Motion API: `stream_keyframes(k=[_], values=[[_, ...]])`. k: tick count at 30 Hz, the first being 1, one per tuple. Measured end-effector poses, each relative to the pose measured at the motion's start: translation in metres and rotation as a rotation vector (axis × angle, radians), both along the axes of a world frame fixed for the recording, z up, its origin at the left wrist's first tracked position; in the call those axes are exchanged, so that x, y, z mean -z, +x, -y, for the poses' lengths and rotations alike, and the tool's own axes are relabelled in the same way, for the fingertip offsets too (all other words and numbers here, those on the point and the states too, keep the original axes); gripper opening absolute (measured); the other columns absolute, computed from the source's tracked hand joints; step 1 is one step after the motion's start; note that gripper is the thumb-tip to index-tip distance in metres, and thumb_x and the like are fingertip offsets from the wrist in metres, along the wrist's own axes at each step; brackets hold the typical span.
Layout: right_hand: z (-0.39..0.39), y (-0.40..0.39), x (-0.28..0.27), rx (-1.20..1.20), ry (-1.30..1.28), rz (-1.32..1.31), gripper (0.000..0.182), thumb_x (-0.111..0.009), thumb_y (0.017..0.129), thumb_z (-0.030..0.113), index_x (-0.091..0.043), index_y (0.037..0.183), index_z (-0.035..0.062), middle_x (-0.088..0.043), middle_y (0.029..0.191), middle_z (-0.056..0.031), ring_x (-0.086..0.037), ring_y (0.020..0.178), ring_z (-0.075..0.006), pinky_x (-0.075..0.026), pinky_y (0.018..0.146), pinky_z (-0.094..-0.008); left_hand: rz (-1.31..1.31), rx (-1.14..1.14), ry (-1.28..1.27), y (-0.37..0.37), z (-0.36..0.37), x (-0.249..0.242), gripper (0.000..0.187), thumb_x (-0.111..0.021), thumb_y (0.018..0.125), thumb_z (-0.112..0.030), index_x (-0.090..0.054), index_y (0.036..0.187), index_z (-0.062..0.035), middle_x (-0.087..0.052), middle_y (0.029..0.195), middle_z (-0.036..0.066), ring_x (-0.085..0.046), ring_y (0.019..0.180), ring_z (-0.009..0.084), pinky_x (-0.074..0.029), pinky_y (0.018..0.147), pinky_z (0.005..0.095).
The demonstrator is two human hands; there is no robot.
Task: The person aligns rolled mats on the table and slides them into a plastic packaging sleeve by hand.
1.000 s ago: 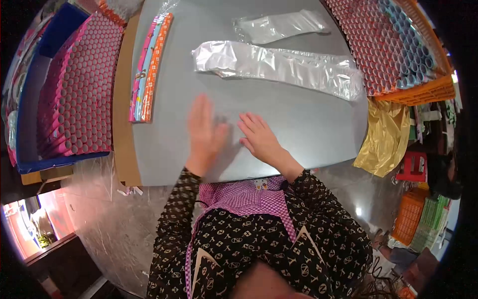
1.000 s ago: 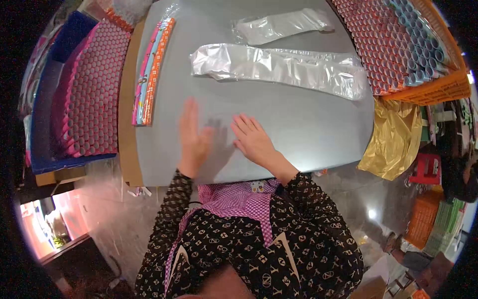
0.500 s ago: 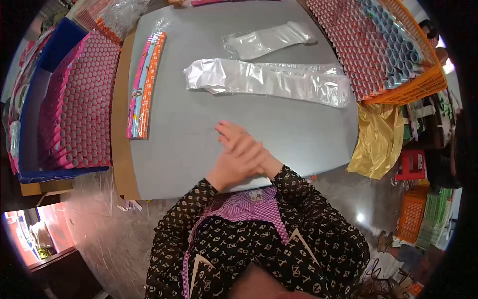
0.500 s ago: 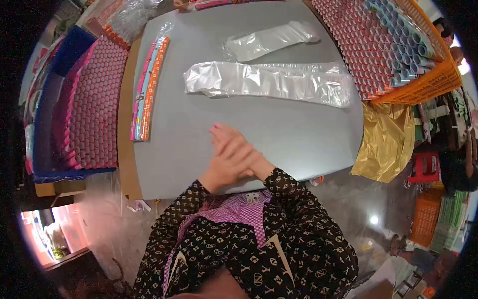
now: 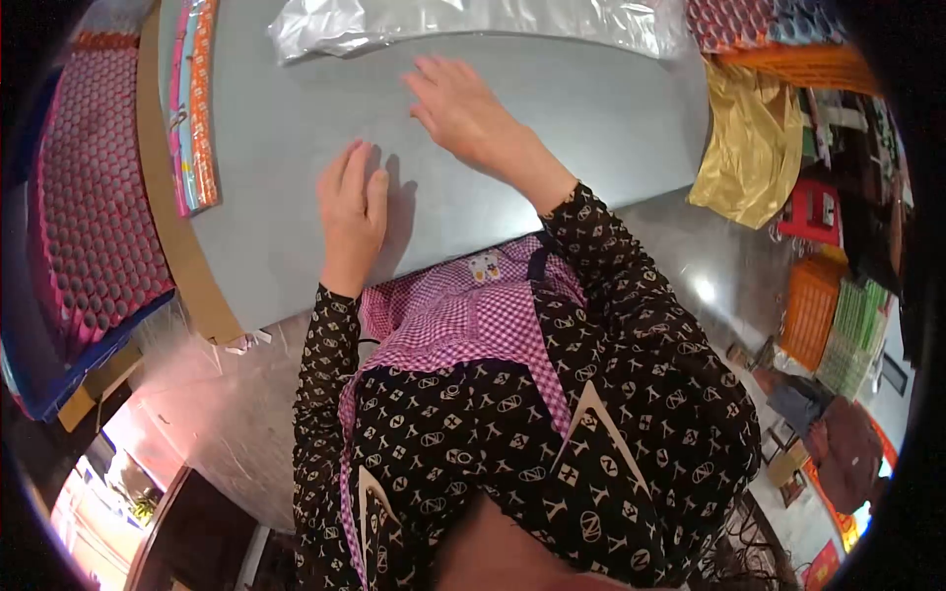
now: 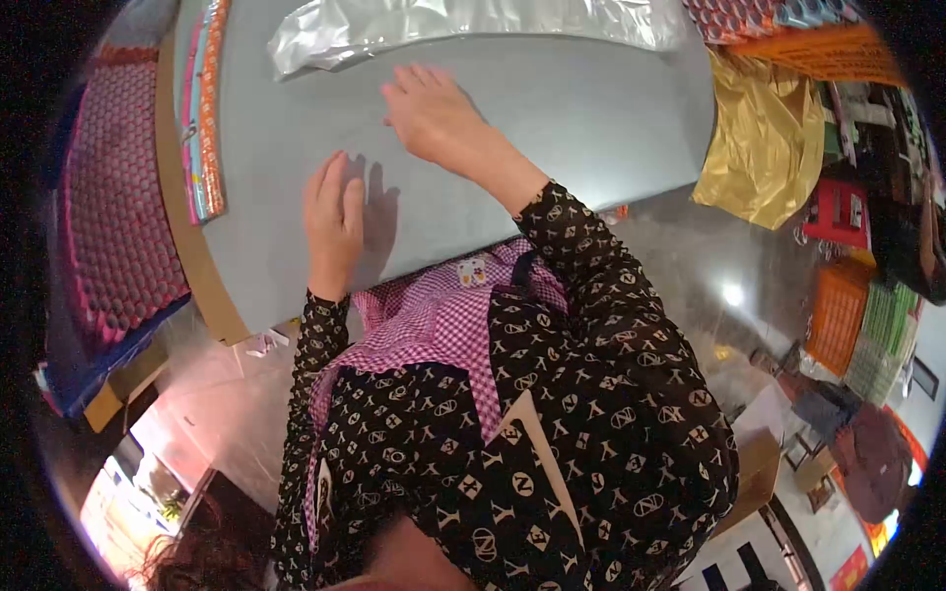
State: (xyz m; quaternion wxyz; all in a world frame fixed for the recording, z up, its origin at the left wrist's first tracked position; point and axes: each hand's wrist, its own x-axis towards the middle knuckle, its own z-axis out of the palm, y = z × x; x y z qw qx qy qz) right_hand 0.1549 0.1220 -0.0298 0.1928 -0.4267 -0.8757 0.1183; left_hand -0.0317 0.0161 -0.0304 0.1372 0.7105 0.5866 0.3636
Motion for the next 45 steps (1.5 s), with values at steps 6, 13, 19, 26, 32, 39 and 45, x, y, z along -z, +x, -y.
stream_keyframes(k=[6,13,19,26,32,39,45], values=[[-0.010,0.001,0.013,0.039,-0.003,-0.229,0.028,-0.057,0.091,0.020,-0.062,0.110,0.0000,-0.062,0.113,-0.0212,-0.058,0.109,-0.0338,-0.044,0.094,-0.0452,-0.037,0.095,0.080,0.033,0.011,-0.002,0.031,-0.061,0.089,-0.009,-0.060,0.118,0.0010,-0.060,0.123,0.019,-0.056,0.111,0.0352,-0.043,0.096,0.0418],[-0.012,-0.024,-0.042,0.030,-0.824,-1.130,0.026,-0.056,0.094,0.016,-0.067,0.110,-0.0021,-0.069,0.103,-0.0078,-0.063,0.097,-0.0148,-0.050,0.084,-0.0308,1.225,0.164,-0.884,0.083,0.018,0.000,0.030,-0.059,0.090,-0.008,-0.059,0.118,0.0029,-0.062,0.117,0.018,-0.061,0.105,0.0282,-0.049,0.088,0.0375],[0.036,-0.014,-0.098,-0.710,-1.379,-1.186,0.025,-0.054,0.095,0.010,-0.065,0.114,-0.0026,-0.066,0.115,-0.0108,-0.063,0.102,-0.0172,-0.049,0.089,-0.0322,0.646,0.621,-0.573,0.071,0.001,-0.062,0.040,-0.052,0.097,-0.025,-0.054,0.131,-0.0022,-0.058,0.124,0.018,-0.055,0.117,0.0251,-0.043,0.100,0.0363],[-0.009,0.114,-0.078,0.310,-0.860,-0.821,0.030,-0.060,0.090,0.015,-0.065,0.116,0.0022,-0.068,0.107,-0.0035,-0.062,0.093,-0.0125,-0.050,0.078,-0.0266,1.618,0.511,-0.396,-0.052,-0.035,-0.087,0.049,-0.043,0.102,-0.044,-0.060,0.120,-0.0022,-0.058,0.127,0.021,-0.058,0.112,0.0402,-0.044,0.101,0.0510],[-0.076,0.251,-0.027,0.819,0.254,-0.597,0.034,-0.073,0.082,0.026,-0.067,0.102,-0.0016,-0.067,0.089,-0.0083,-0.060,0.080,-0.0181,-0.048,0.073,-0.0306,0.763,-0.109,-0.325,-0.007,-0.035,-0.070,0.026,-0.046,0.102,-0.015,-0.062,0.113,0.0013,-0.067,0.107,0.012,-0.064,0.100,0.0189,-0.050,0.092,0.0321],[-0.100,0.281,-0.004,0.841,0.425,-0.129,0.035,-0.077,0.077,0.028,-0.064,0.094,0.0005,-0.065,0.084,-0.0149,-0.061,0.082,-0.0342,-0.047,0.075,-0.0451,0.698,0.039,-0.420,0.025,-0.028,-0.056,0.025,-0.048,0.101,-0.013,-0.061,0.115,0.0027,-0.067,0.110,0.012,-0.065,0.098,0.0199,-0.051,0.089,0.0330],[-0.101,0.291,-0.008,0.931,0.300,-0.189,0.022,-0.064,0.086,0.023,-0.069,0.091,0.0021,-0.068,0.087,-0.0185,-0.065,0.085,-0.0349,-0.049,0.077,-0.0433,0.681,0.007,-0.434,0.016,-0.016,-0.051,0.024,-0.049,0.101,-0.013,-0.062,0.115,0.0012,-0.067,0.108,0.010,-0.064,0.096,0.0176,-0.051,0.087,0.0312]])
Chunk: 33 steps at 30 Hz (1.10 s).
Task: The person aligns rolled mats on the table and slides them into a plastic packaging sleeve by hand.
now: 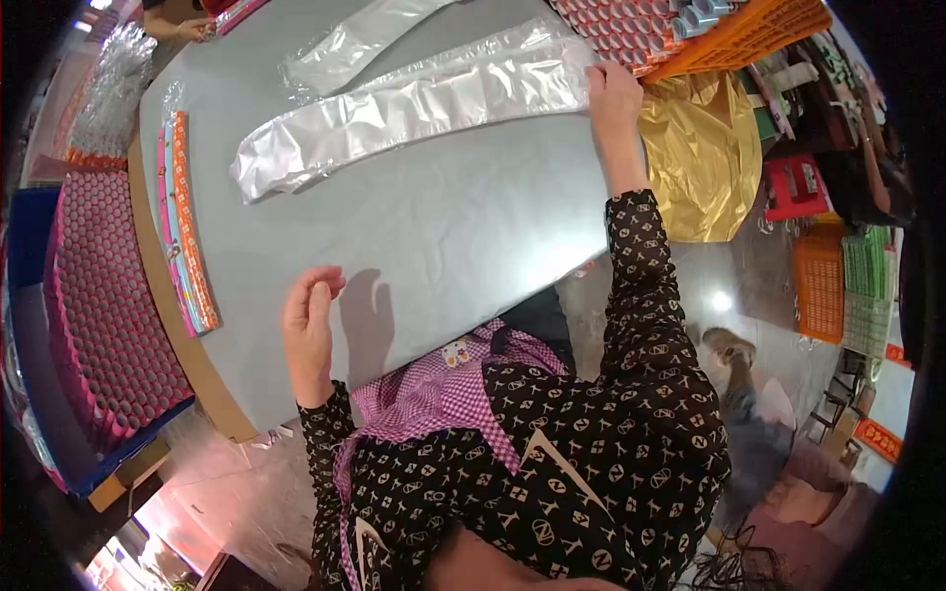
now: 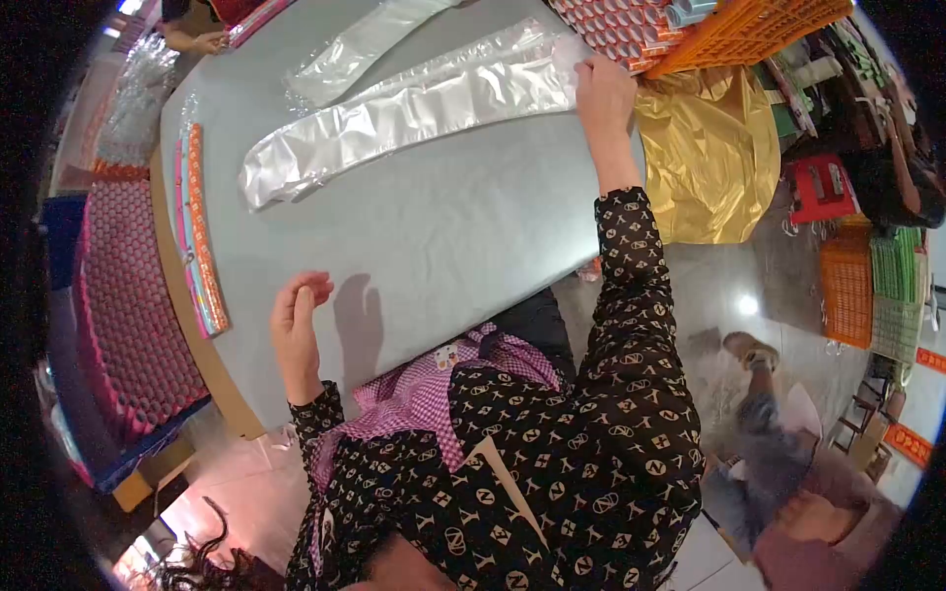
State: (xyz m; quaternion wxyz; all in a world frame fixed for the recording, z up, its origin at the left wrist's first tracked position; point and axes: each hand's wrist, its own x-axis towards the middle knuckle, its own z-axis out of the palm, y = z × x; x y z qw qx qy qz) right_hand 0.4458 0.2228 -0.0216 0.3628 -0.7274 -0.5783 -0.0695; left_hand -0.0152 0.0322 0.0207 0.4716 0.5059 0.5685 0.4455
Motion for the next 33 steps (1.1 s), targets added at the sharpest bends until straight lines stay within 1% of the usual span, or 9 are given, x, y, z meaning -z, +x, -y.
stream_keyframes(k=[5,9,13,15,21,25,27,28,33], values=[[-0.006,0.009,0.011,-0.058,0.272,0.161,0.018,-0.057,0.089,0.020,-0.068,0.085,0.0069,-0.067,0.080,-0.0157,-0.064,0.074,-0.0357,-0.049,0.069,-0.0460,-0.010,-0.008,-0.044,0.001,0.008,0.000,0.023,-0.048,0.101,-0.014,-0.064,0.111,0.0002,-0.068,0.106,0.008,-0.064,0.095,0.0160,-0.051,0.086,0.0304],[-0.012,0.011,0.009,-0.032,0.272,0.184,0.016,-0.056,0.089,0.019,-0.067,0.089,0.0073,-0.067,0.081,-0.0157,-0.064,0.074,-0.0355,-0.048,0.067,-0.0466,-0.006,-0.023,-0.060,0.003,0.013,-0.006,0.023,-0.048,0.100,-0.013,-0.064,0.110,0.0004,-0.068,0.105,0.007,-0.064,0.094,0.0150,-0.051,0.086,0.0301],[-0.009,0.003,-0.005,-0.003,-0.044,0.297,0.017,-0.055,0.091,0.018,-0.065,0.097,0.0052,-0.067,0.087,-0.0189,-0.064,0.084,-0.0378,-0.049,0.073,-0.0468,-0.001,-0.062,-0.047,-0.007,0.019,0.002,0.022,-0.049,0.100,-0.011,-0.064,0.110,0.0009,-0.068,0.104,0.007,-0.064,0.094,0.0145,-0.051,0.086,0.0298],[-0.015,0.010,0.008,-0.040,0.169,0.409,0.017,-0.056,0.091,0.019,-0.066,0.093,0.0055,-0.066,0.085,-0.0185,-0.062,0.081,-0.0382,-0.048,0.072,-0.0474,-0.033,-0.011,-0.061,-0.012,0.023,0.009,0.022,-0.049,0.099,-0.010,-0.064,0.111,0.0008,-0.068,0.104,0.007,-0.064,0.093,0.0144,-0.051,0.086,0.0294],[-0.017,0.001,-0.013,-0.117,0.262,0.427,0.013,-0.060,0.089,0.017,-0.067,0.087,0.0058,-0.064,0.081,-0.0142,-0.062,0.080,-0.0327,-0.048,0.069,-0.0450,0.056,-0.062,-0.065,-0.017,0.032,0.016,0.024,-0.050,0.100,-0.014,-0.063,0.114,0.0004,-0.067,0.105,0.007,-0.064,0.093,0.0140,-0.051,0.086,0.0289],[-0.010,-0.020,-0.035,-0.207,0.365,0.337,0.015,-0.061,0.090,0.015,-0.066,0.090,0.0011,-0.064,0.084,-0.0167,-0.061,0.080,-0.0346,-0.047,0.069,-0.0441,0.046,-0.053,-0.097,-0.018,0.034,0.016,0.025,-0.051,0.099,-0.014,-0.062,0.115,0.0024,-0.067,0.107,0.008,-0.064,0.094,0.0145,-0.052,0.086,0.0291],[-0.002,-0.041,-0.050,-0.290,0.363,0.060,0.013,-0.061,0.091,0.008,-0.066,0.095,-0.0023,-0.065,0.090,-0.0174,-0.063,0.084,-0.0307,-0.049,0.078,-0.0362,0.136,-0.047,-0.123,-0.011,0.033,0.014,0.027,-0.051,0.100,-0.015,-0.061,0.117,0.0036,-0.066,0.108,0.009,-0.064,0.095,0.0153,-0.051,0.086,0.0294],[-0.003,-0.046,-0.049,-0.313,0.329,-0.101,0.012,-0.060,0.093,0.006,-0.065,0.099,-0.0037,-0.066,0.093,-0.0125,-0.063,0.087,-0.0212,-0.049,0.080,-0.0297,0.225,-0.024,-0.154,-0.006,0.033,0.013,0.029,-0.050,0.100,-0.015,-0.060,0.118,0.0047,-0.066,0.110,0.010,-0.064,0.097,0.0162,-0.051,0.087,0.0297],[0.047,-0.127,-0.094,-0.556,0.273,-0.457,0.014,-0.055,0.096,0.005,-0.062,0.104,-0.0046,-0.067,0.101,-0.0093,-0.062,0.093,-0.0152,-0.049,0.085,-0.0262,0.335,0.181,-0.280,0.026,0.027,0.014,0.040,-0.044,0.103,-0.022,-0.050,0.131,0.0058,-0.062,0.120,0.017,-0.059,0.112,0.0216,-0.048,0.095,0.0324]])
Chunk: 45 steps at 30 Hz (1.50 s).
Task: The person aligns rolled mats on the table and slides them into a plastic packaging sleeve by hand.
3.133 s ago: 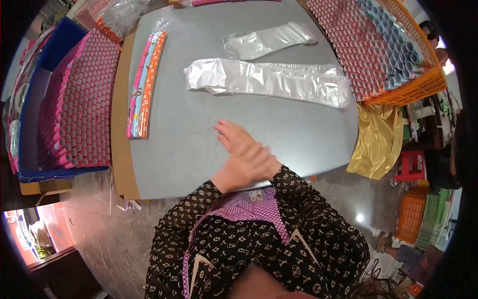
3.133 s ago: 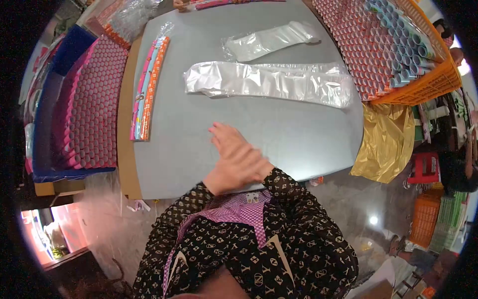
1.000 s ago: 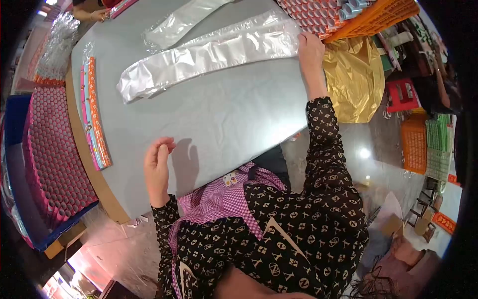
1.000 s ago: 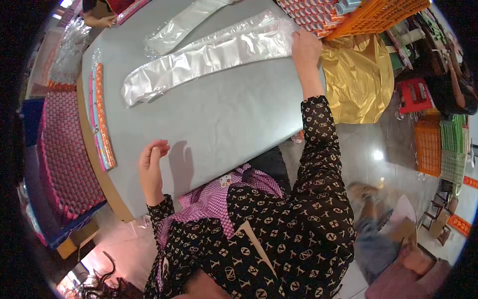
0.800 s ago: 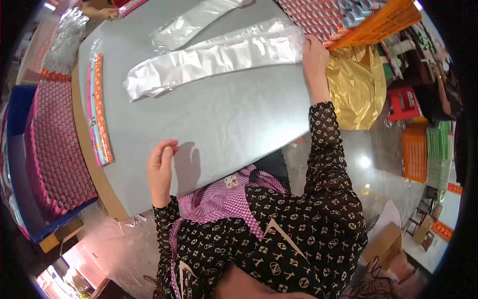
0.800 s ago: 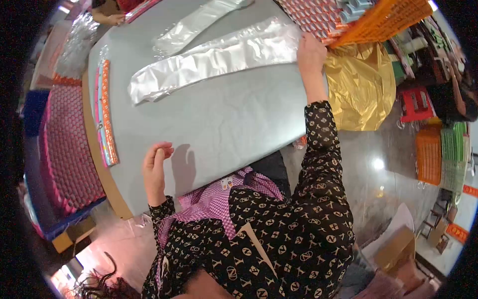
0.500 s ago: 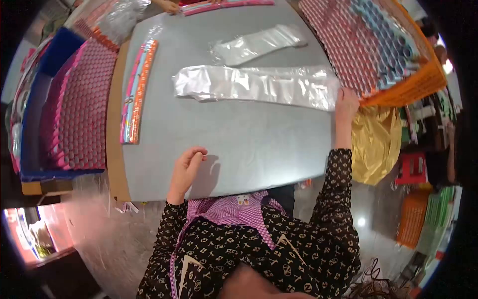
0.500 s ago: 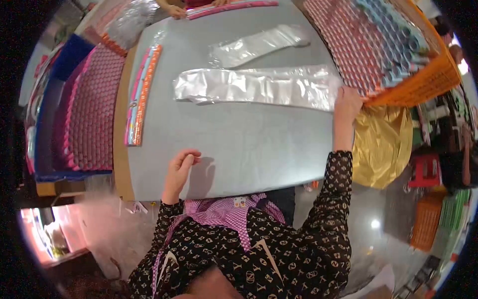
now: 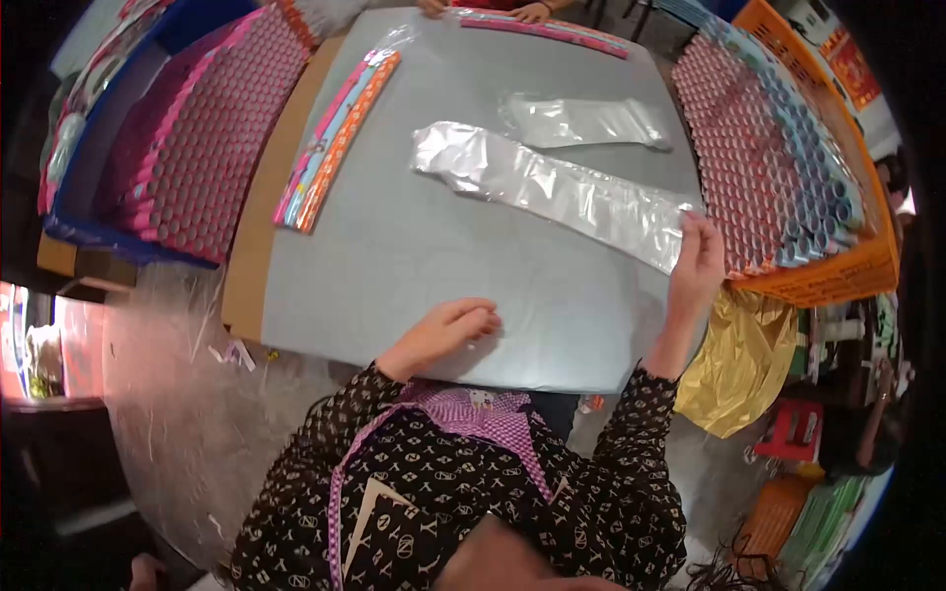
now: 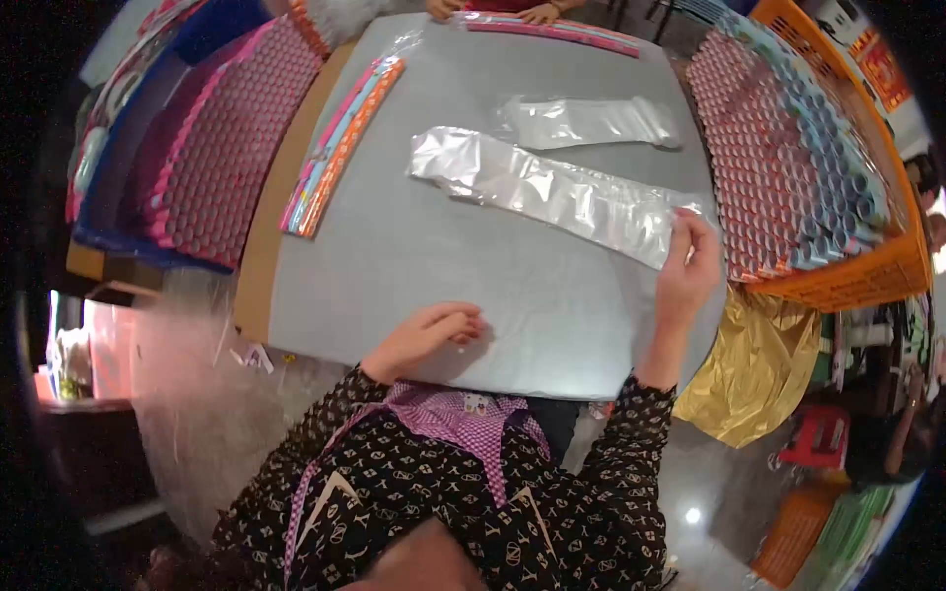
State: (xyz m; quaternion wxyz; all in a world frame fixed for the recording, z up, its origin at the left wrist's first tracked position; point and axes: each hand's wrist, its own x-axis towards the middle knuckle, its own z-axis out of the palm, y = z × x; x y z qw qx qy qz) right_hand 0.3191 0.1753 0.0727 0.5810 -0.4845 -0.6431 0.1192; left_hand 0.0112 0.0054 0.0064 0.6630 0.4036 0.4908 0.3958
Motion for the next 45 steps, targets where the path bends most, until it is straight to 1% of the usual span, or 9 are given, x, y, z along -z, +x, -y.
stream_keyframes(k=[8,12,13,21,30,34,40,43,45], values=[[0.110,-0.102,-0.036,-0.712,-0.353,-0.301,0.009,-0.049,0.095,0.004,-0.054,0.090,-0.0019,-0.067,0.099,-0.0175,-0.063,0.090,-0.0201,-0.050,0.083,-0.0324,0.906,0.229,-0.295,0.055,-0.012,0.024,0.066,-0.039,0.101,-0.052,-0.039,0.141,0.0009,-0.054,0.135,0.017,-0.054,0.120,0.0261,-0.046,0.098,0.0382],[0.137,-0.104,-0.036,-1.028,-0.508,-0.485,0.014,-0.053,0.093,0.009,-0.051,0.084,-0.0003,-0.067,0.090,-0.0216,-0.062,0.081,-0.0236,-0.050,0.077,-0.0335,0.428,0.247,0.248,0.029,0.001,-0.054,0.065,-0.043,0.099,-0.052,-0.039,0.142,-0.0033,-0.051,0.137,0.014,-0.045,0.131,0.0245,-0.036,0.111,0.0415],[0.144,-0.104,-0.041,-0.989,-0.520,-0.491,0.020,-0.058,0.092,0.015,-0.049,0.080,0.0009,-0.066,0.083,-0.0231,-0.061,0.074,-0.0257,-0.050,0.071,-0.0360,0.882,0.077,-0.251,0.042,-0.010,-0.020,0.067,-0.045,0.096,-0.055,-0.043,0.141,-0.0053,-0.053,0.133,0.014,-0.049,0.127,0.0260,-0.037,0.109,0.0466],[0.131,-0.065,-0.028,-1.343,-0.338,-0.738,0.021,-0.060,0.092,0.016,-0.051,0.079,0.0031,-0.064,0.071,-0.0235,-0.059,0.059,-0.0272,-0.047,0.053,-0.0358,1.730,-0.123,-0.036,-0.017,-0.027,0.041,0.054,-0.050,0.098,-0.045,-0.047,0.138,-0.0097,-0.065,0.114,0.013,-0.058,0.111,0.0324,-0.040,0.103,0.0522],[0.106,-0.009,0.002,-1.046,-0.528,-0.914,0.024,-0.051,0.099,0.019,-0.035,0.083,0.0128,-0.037,0.069,-0.0008,-0.037,0.059,-0.0151,-0.036,0.055,-0.0292,1.449,-0.477,0.181,-0.096,-0.004,0.042,0.033,-0.058,0.095,-0.037,-0.063,0.121,-0.0167,-0.069,0.109,0.012,-0.064,0.102,0.0326,-0.042,0.100,0.0541],[0.097,-0.010,0.010,-0.516,-0.632,-1.034,0.007,-0.054,0.097,0.016,-0.053,0.098,0.0090,-0.055,0.078,-0.0024,-0.049,0.066,-0.0160,-0.042,0.062,-0.0302,1.393,-0.649,0.153,-0.118,0.007,0.051,0.022,-0.058,0.096,-0.023,-0.061,0.115,-0.0120,-0.067,0.101,0.013,-0.062,0.091,0.0311,-0.045,0.095,0.0489],[0.066,-0.001,0.084,-0.364,-0.774,-0.948,0.014,-0.057,0.095,0.017,-0.058,0.101,0.0044,-0.067,0.093,-0.0111,-0.065,0.077,-0.0212,-0.048,0.062,-0.0326,1.145,-0.952,-0.006,-0.168,0.040,0.075,0.013,-0.055,0.097,-0.014,-0.057,0.102,-0.0024,-0.061,0.088,0.008,-0.059,0.084,0.0236,-0.048,0.082,0.0379],[0.066,-0.018,0.089,-0.292,-0.787,-0.923,0.013,-0.055,0.096,0.016,-0.057,0.096,0.0026,-0.067,0.089,-0.0131,-0.067,0.071,-0.0228,-0.052,0.055,-0.0315,0.864,-1.117,0.040,-0.210,0.072,0.088,0.014,-0.057,0.093,-0.007,-0.056,0.104,0.0007,-0.060,0.103,0.011,-0.059,0.096,0.0240,-0.051,0.085,0.0402],[0.069,-0.027,0.093,-0.209,-0.784,-0.888,0.013,-0.053,0.097,0.014,-0.056,0.095,0.0013,-0.067,0.085,-0.0138,-0.065,0.065,-0.0197,-0.054,0.052,-0.0293,0.220,-1.278,0.196,-0.228,0.091,0.092,0.026,-0.054,0.095,-0.015,-0.056,0.112,0.0046,-0.059,0.110,0.017,-0.057,0.103,0.0291,-0.047,0.086,0.0427]])
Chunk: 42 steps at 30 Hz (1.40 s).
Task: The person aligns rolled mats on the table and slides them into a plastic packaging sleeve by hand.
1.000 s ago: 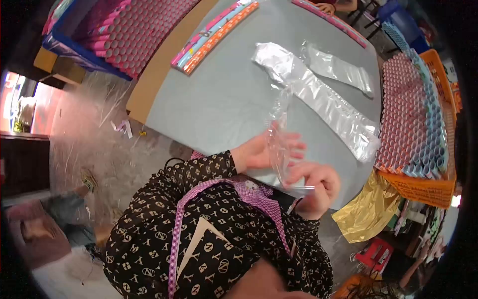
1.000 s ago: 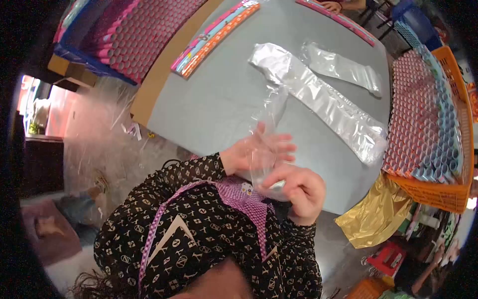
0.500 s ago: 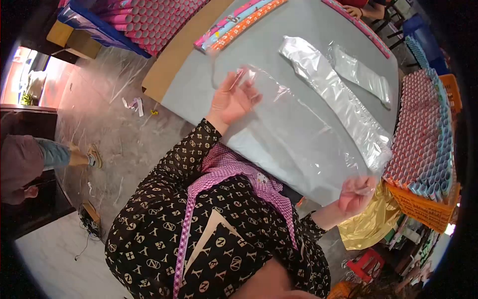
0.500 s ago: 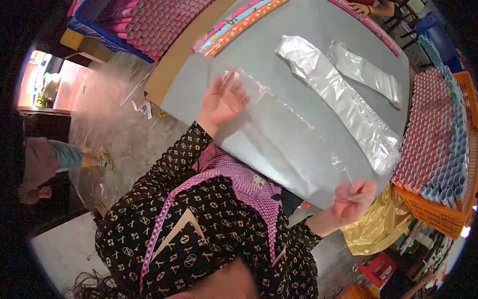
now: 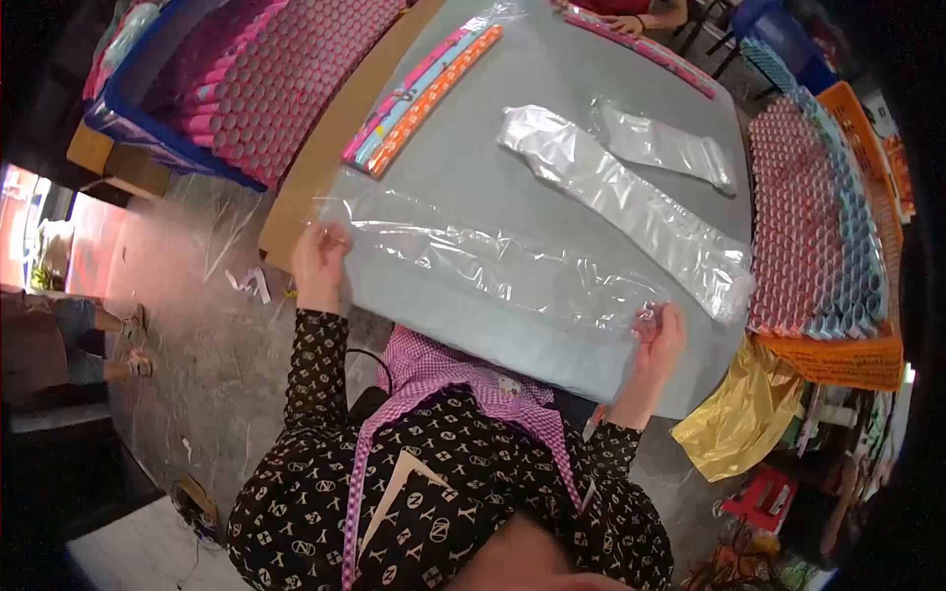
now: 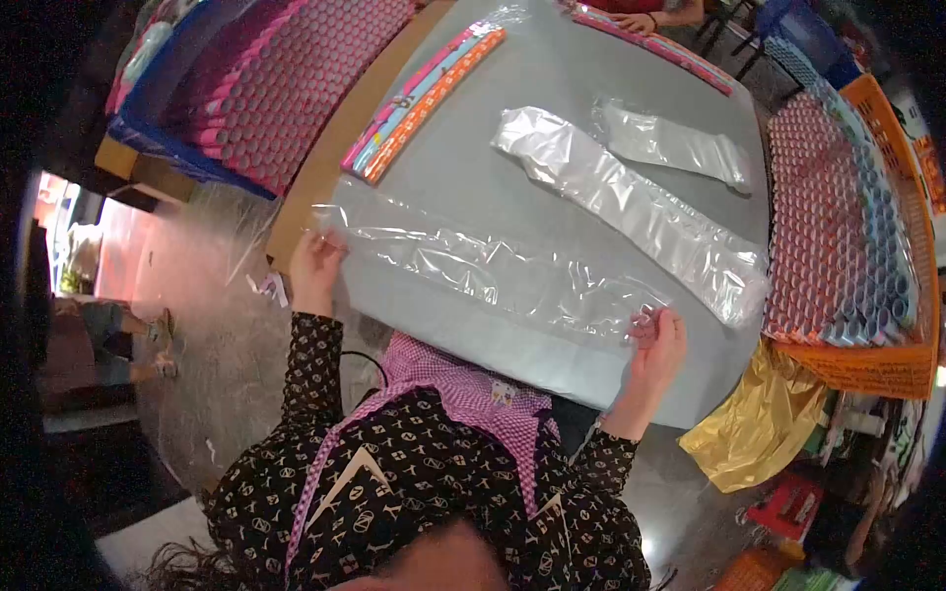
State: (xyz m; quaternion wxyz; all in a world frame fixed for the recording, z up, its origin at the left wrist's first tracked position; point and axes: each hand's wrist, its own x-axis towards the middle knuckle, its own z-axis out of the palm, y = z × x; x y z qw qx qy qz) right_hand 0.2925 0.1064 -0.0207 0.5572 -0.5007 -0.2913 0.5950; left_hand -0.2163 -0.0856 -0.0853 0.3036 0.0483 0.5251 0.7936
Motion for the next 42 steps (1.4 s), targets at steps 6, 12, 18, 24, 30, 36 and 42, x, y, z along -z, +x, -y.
stream_keyframes(k=[6,12,18,24,30,36,42], values=[[-0.004,-0.009,0.014,0.027,-0.003,0.098,0.015,-0.053,0.097,0.014,-0.057,0.098,-0.0007,-0.065,0.082,-0.0122,-0.062,0.061,-0.0167,-0.052,0.052,-0.0271,-1.220,-0.208,-0.614,-0.006,-0.033,-0.075,0.055,-0.061,0.093,-0.025,-0.043,0.135,0.0042,-0.053,0.129,0.025,-0.052,0.116,0.0410,-0.041,0.099,0.0435],[-0.011,-0.007,0.043,-0.129,0.032,0.130,0.015,-0.052,0.097,0.012,-0.057,0.097,-0.0017,-0.063,0.078,-0.0104,-0.058,0.058,-0.0144,-0.047,0.050,-0.0260,-1.682,0.193,-0.922,-0.003,-0.115,-0.076,0.069,-0.062,0.090,-0.039,-0.037,0.144,-0.0057,-0.031,0.148,0.029,-0.029,0.136,0.0503,-0.029,0.109,0.0543],[-0.005,-0.003,0.045,-0.114,0.046,0.155,0.013,-0.052,0.097,0.011,-0.056,0.095,-0.0016,-0.062,0.076,-0.0088,-0.056,0.059,-0.0131,-0.045,0.052,-0.0256,-1.682,0.489,-1.190,-0.025,-0.163,-0.061,0.077,-0.057,0.089,-0.055,-0.030,0.150,-0.0174,-0.017,0.155,0.028,-0.020,0.139,0.0558,-0.022,0.109,0.0642],[-0.003,-0.011,0.043,-0.089,0.052,0.204,0.013,-0.052,0.097,0.011,-0.056,0.095,-0.0016,-0.061,0.075,-0.0081,-0.055,0.058,-0.0126,-0.044,0.052,-0.0250,-1.654,0.554,-1.249,-0.037,-0.176,-0.050,0.072,-0.049,0.093,-0.056,-0.029,0.151,-0.0197,-0.018,0.157,0.024,-0.024,0.136,0.0575,-0.023,0.107,0.0672],[-0.005,-0.009,0.047,-0.102,0.063,0.192,0.012,-0.052,0.096,0.010,-0.057,0.095,-0.0012,-0.060,0.074,-0.0077,-0.055,0.058,-0.0128,-0.043,0.051,-0.0247,-1.683,0.525,-1.280,-0.041,-0.185,-0.044,0.068,-0.047,0.094,-0.053,-0.028,0.152,-0.0219,-0.019,0.157,0.022,-0.029,0.134,0.0571,-0.027,0.104,0.0667],[-0.005,-0.007,0.049,-0.093,0.050,0.207,0.012,-0.052,0.096,0.010,-0.057,0.092,-0.0006,-0.060,0.074,-0.0074,-0.054,0.057,-0.0127,-0.042,0.050,-0.0246,-1.734,0.493,-1.273,-0.053,-0.200,-0.040,0.067,-0.045,0.094,-0.053,-0.029,0.151,-0.0224,-0.020,0.157,0.022,-0.031,0.133,0.0573,-0.028,0.104,0.0661],[-0.005,-0.010,0.045,-0.071,0.030,0.199,0.012,-0.054,0.096,0.011,-0.057,0.096,-0.0004,-0.058,0.072,-0.0051,-0.051,0.055,-0.0116,-0.045,0.052,-0.0262,-1.723,0.515,-1.251,-0.062,-0.211,-0.042,0.068,-0.046,0.094,-0.055,-0.030,0.151,-0.0225,-0.021,0.156,0.023,-0.029,0.133,0.0583,-0.027,0.104,0.0672]])
